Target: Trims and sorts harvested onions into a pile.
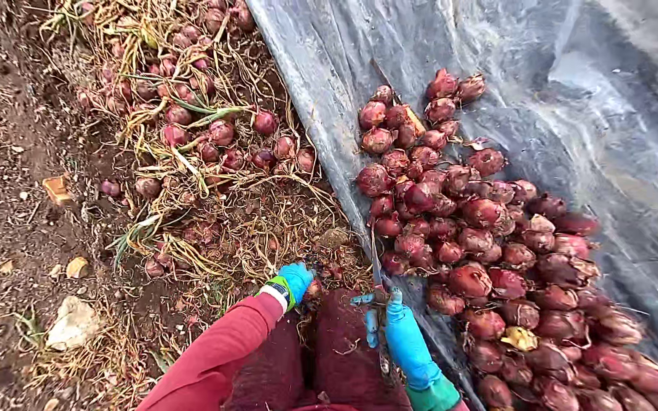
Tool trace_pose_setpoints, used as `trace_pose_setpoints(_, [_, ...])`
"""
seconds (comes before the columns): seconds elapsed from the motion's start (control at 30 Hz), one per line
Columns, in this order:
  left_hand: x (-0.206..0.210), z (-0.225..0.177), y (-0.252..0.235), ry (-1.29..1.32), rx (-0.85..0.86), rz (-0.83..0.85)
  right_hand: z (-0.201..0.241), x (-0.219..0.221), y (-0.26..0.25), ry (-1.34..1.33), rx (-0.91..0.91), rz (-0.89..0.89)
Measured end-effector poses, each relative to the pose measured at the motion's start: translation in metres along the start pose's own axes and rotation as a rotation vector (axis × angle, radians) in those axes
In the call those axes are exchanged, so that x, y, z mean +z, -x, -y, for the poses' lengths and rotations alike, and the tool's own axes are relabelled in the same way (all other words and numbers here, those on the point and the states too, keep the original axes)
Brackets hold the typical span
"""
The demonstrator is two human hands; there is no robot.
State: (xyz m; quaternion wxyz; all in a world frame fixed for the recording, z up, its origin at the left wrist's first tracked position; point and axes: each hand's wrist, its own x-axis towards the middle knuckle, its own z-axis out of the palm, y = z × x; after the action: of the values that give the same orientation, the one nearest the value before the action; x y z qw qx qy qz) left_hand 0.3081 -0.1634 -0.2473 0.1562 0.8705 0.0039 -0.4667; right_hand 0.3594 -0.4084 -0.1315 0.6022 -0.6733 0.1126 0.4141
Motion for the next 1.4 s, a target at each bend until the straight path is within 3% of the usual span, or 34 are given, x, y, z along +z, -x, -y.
trace_pose_setpoints(0.07, [-0.009, 0.022, 0.011, 0.223, -0.186, 0.051, 0.0, 0.001, -0.005, -0.102, 0.056, -0.022])
trace_pose_setpoints(0.17, [-0.035, 0.053, 0.06, 0.474, -0.401, -0.023, 0.005, 0.015, -0.017, -0.335, 0.25, -0.071])
trace_pose_setpoints(0.27, [-0.076, 0.059, 0.128, 0.7, -0.287, -0.174, -0.001, 0.038, -0.019, -0.274, 0.325, 0.097])
trace_pose_setpoints(0.33, [-0.099, 0.044, 0.169, 0.753, -0.16, -0.284, -0.002, 0.056, -0.009, -0.148, 0.155, 0.351])
trace_pose_setpoints(0.4, [-0.112, 0.02, 0.201, 0.748, -0.059, -0.305, 0.012, 0.073, 0.006, -0.092, -0.048, 0.463])
trace_pose_setpoints(0.53, [-0.097, -0.019, 0.241, 0.796, 0.112, -0.21, 0.035, 0.079, 0.042, 0.167, -0.308, 0.286])
trace_pose_setpoints(0.6, [-0.094, -0.026, 0.254, 0.626, 0.017, -0.289, 0.038, 0.068, 0.058, 0.285, -0.283, 0.238])
trace_pose_setpoints(0.67, [-0.091, -0.035, 0.264, 0.439, -0.142, -0.453, 0.029, 0.053, 0.074, 0.225, -0.32, 0.248])
trace_pose_setpoints(0.77, [-0.08, -0.065, 0.27, 0.37, -0.065, -0.622, 0.003, 0.031, 0.088, 0.252, -0.276, 0.268])
trace_pose_setpoints(0.87, [-0.08, -0.128, 0.278, 0.013, 0.153, -0.323, -0.005, 0.01, 0.11, 0.385, -0.28, 0.395])
trace_pose_setpoints(0.93, [-0.076, -0.144, 0.266, -0.027, 0.283, -0.249, -0.011, 0.0, 0.128, 0.348, -0.351, 0.28])
trace_pose_setpoints(1.0, [-0.089, -0.11, 0.24, 0.126, 0.193, -0.352, -0.012, -0.01, 0.129, 0.148, -0.424, 0.075])
trace_pose_setpoints(1.07, [-0.095, -0.041, 0.212, 0.399, -0.042, -0.505, -0.014, -0.023, 0.109, -0.103, -0.398, -0.084])
trace_pose_setpoints(1.13, [-0.087, 0.039, 0.189, 0.621, -0.293, -0.634, -0.016, -0.024, 0.096, -0.106, -0.319, -0.158])
trace_pose_setpoints(1.3, [-0.057, 0.218, 0.129, 0.791, -0.819, -0.832, -0.015, 0.017, 0.071, 0.063, -0.052, -0.048])
trace_pose_setpoints(1.4, [-0.034, 0.281, 0.079, 0.998, -0.818, -0.83, 0.0, 0.055, 0.06, 0.117, 0.011, -0.004])
